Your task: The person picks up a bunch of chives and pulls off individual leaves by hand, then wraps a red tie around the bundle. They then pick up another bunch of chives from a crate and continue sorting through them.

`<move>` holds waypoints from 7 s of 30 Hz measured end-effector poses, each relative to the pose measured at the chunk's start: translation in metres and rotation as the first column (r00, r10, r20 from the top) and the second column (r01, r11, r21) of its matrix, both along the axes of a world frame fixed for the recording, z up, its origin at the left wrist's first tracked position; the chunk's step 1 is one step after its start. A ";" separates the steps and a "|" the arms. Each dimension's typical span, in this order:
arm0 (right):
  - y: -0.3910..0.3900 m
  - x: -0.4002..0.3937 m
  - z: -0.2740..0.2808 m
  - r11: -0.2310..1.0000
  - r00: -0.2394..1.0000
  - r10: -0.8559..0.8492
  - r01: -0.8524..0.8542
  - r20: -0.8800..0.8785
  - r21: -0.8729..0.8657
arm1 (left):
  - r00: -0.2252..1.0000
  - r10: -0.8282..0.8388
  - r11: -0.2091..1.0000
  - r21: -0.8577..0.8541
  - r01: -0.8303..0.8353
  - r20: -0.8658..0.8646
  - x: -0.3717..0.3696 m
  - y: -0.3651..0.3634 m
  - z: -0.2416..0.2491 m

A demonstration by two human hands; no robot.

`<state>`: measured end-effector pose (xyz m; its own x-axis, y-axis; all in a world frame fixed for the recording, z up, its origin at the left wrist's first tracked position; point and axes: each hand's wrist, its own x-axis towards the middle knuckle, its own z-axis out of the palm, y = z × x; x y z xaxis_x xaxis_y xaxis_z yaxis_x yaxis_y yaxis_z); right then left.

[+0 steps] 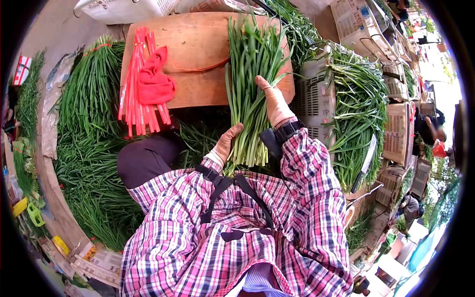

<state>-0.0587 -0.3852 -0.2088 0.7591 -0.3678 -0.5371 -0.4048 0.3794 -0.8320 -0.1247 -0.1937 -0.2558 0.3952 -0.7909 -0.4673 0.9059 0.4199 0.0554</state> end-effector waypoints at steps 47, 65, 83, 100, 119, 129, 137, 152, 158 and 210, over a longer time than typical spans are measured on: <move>0.021 -0.134 0.022 0.864 0.852 0.500 -0.504 -0.154 0.016 | 0.995 0.008 1.000 0.018 -0.007 -0.097 -0.036 0.003 0.032; 0.025 -0.127 0.008 0.845 0.826 0.534 -0.516 -0.180 0.143 | 0.977 -0.188 0.982 -0.026 0.187 -0.101 -0.033 0.013 0.028; 0.027 -0.102 0.016 0.883 0.935 0.323 -0.243 -0.146 0.401 | 0.992 -0.096 0.992 -0.084 0.089 -0.083 -0.032 0.012 0.036; 0.036 -0.169 0.054 0.961 0.961 -0.276 0.277 0.033 -0.023 | 0.984 0.056 0.912 -0.393 -0.119 -0.168 -0.026 -0.019 0.060; 0.094 -0.209 0.080 0.347 0.973 0.071 0.184 0.222 -0.920 | 0.997 0.071 0.945 -0.319 -0.073 -0.019 -0.038 -0.030 0.070; 0.077 -0.307 0.224 0.929 0.988 -0.108 0.138 0.108 -0.342 | 0.993 0.054 0.939 -0.334 -0.087 -0.107 -0.037 -0.023 0.059; 0.034 -0.353 0.301 0.590 0.918 -0.070 0.353 0.390 -0.726 | 0.999 0.032 0.956 -0.289 -0.042 -0.041 -0.039 -0.019 0.035; 0.083 -0.187 0.061 0.190 0.885 0.465 -0.105 -0.005 -0.976 | 0.998 -0.054 0.998 -0.025 0.054 -0.013 -0.039 0.001 0.004; 0.076 -0.191 0.058 -0.009 0.865 0.471 -0.194 -0.176 -0.981 | 0.991 -0.122 0.992 0.002 0.122 -0.049 -0.034 0.007 0.015; 0.146 -0.140 0.139 0.780 0.795 0.582 -0.605 0.170 0.159 | 0.771 -0.559 0.744 0.595 0.304 0.304 -0.120 0.323 0.172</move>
